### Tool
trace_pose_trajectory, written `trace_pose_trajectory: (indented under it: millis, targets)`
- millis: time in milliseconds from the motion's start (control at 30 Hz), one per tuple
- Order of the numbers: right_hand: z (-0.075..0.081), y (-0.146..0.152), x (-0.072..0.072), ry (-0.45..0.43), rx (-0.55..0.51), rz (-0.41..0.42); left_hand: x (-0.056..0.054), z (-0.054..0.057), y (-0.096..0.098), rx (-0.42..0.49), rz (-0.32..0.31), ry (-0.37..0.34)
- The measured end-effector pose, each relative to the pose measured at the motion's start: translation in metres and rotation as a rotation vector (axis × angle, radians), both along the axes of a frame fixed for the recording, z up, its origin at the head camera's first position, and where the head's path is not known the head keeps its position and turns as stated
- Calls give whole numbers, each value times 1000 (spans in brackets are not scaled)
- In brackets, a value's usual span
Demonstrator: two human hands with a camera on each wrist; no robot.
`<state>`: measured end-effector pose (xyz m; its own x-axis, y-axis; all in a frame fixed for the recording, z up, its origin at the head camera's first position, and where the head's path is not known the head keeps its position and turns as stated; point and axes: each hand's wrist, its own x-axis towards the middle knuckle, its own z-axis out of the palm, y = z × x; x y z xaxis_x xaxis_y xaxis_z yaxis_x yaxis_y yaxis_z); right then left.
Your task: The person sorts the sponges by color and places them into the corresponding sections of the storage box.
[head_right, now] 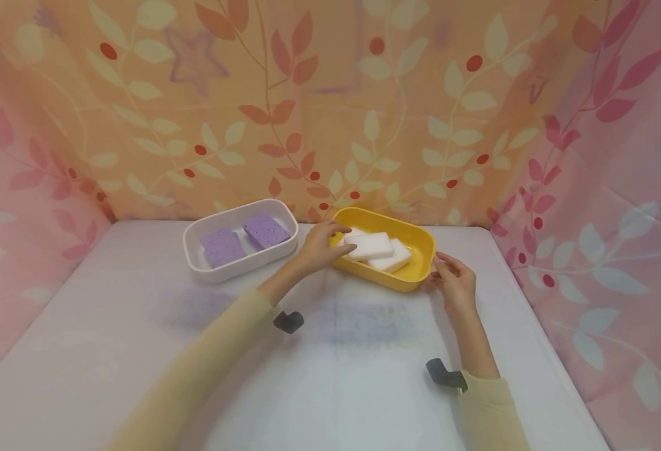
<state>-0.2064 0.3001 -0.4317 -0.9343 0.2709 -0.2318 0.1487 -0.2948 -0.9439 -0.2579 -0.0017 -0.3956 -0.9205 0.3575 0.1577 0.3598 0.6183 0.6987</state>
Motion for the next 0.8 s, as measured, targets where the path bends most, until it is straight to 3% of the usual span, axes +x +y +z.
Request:
trace_pose_trajectory:
  millis: [300, 600, 800]
  targets:
    - [13, -9, 1, 8, 169, -59, 34, -5, -12, 66, 76, 11]
    - [25, -19, 11, 97, 328, -55, 60, -22, -37, 117, 159, 100]
    - [27, -26, 18, 187, 520, -46, 73, -28, -63, 161, 248, 180]
